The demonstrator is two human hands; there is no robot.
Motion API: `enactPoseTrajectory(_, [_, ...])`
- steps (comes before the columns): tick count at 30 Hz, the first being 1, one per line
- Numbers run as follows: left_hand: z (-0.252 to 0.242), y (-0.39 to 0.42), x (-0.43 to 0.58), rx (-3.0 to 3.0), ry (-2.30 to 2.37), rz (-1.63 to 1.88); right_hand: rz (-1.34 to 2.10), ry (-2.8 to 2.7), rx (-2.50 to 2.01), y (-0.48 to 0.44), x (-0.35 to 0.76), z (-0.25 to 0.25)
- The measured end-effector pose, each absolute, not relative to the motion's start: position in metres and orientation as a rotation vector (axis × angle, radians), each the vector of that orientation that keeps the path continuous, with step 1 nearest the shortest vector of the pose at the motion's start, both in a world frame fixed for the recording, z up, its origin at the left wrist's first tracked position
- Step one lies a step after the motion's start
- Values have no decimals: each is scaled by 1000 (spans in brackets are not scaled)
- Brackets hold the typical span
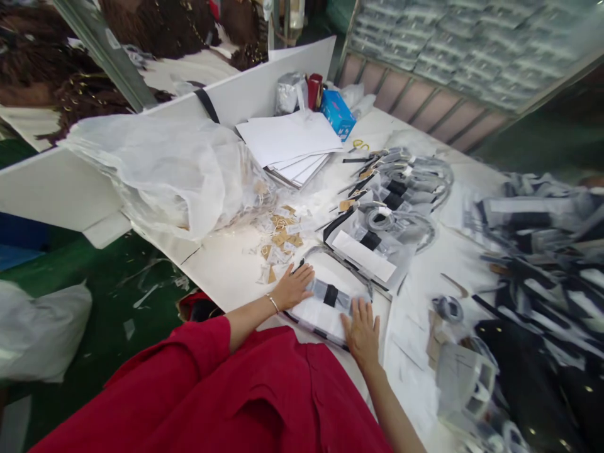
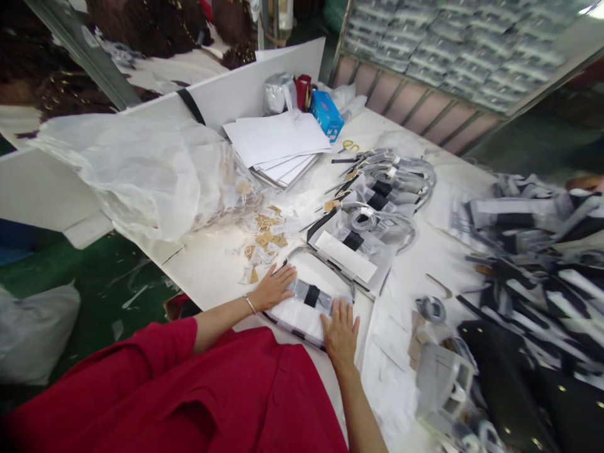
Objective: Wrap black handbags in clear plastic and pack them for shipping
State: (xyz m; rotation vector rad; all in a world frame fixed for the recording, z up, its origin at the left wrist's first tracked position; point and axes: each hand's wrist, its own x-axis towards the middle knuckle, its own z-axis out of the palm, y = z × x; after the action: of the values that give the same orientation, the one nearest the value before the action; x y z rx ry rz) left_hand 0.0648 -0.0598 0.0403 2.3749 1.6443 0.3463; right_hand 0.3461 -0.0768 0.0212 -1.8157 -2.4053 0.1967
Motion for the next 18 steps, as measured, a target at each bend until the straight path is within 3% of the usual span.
enactPoseTrajectory(8, [25, -49, 42, 2221, 1428, 337, 375, -2161, -1737, -77, 355, 10])
enactPoseTrajectory(12, [28, -61, 18, 1800, 1559, 609, 359, -1887, -1959, -86, 359, 11])
enactPoseTrajectory(18, [23, -70, 6, 1256, 1511, 543, 623, -1658, -2117, -82, 359, 10])
